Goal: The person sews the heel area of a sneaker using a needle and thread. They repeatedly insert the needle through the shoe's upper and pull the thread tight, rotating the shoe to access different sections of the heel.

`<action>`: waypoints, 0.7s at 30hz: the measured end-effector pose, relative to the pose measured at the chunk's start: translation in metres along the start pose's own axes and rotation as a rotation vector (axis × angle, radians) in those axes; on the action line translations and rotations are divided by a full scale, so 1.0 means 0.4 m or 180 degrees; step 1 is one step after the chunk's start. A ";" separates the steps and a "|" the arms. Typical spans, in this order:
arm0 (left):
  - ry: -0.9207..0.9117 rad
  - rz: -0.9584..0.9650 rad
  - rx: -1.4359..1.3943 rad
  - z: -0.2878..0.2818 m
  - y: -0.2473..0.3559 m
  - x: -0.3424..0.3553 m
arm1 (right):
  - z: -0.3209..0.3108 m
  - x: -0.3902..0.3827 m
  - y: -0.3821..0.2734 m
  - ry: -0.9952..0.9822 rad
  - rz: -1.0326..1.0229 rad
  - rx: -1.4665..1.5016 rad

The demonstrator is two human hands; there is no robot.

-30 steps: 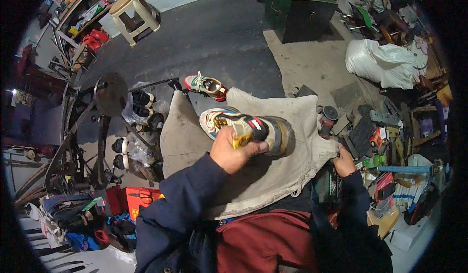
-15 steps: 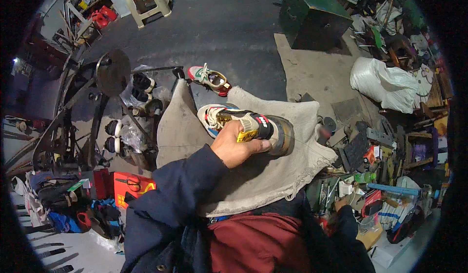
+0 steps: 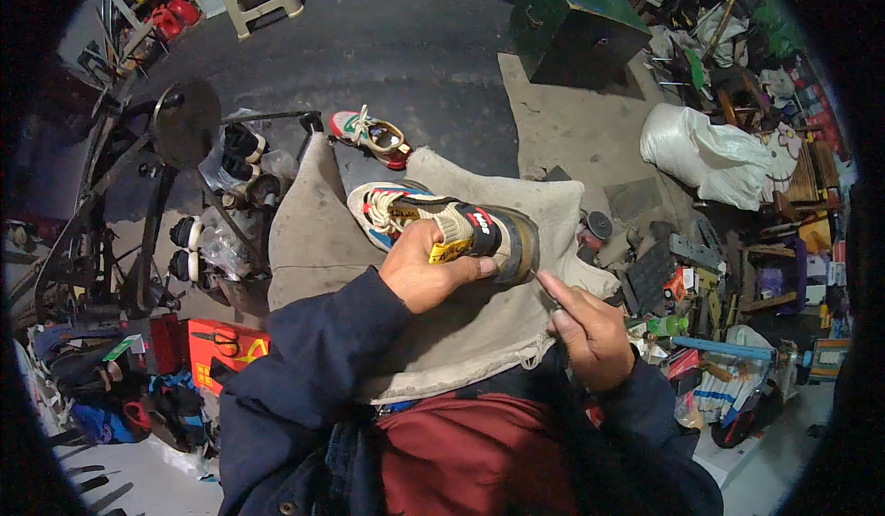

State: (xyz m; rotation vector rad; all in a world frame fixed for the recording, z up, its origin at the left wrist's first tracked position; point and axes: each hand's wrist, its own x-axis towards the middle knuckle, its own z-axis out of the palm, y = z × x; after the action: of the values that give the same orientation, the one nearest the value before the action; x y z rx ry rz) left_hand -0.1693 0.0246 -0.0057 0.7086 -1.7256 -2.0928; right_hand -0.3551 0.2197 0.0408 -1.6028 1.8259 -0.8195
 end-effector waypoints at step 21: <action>0.0053 0.0368 0.0174 -0.008 -0.040 -0.001 | 0.007 0.051 -0.055 -0.0127 0.0090 -0.0483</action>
State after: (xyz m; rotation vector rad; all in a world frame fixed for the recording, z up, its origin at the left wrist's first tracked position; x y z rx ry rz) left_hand -0.1662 0.0257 -0.0215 0.6239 -1.7769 -1.9643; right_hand -0.3414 0.1973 0.0552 -1.6701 1.9170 -0.6450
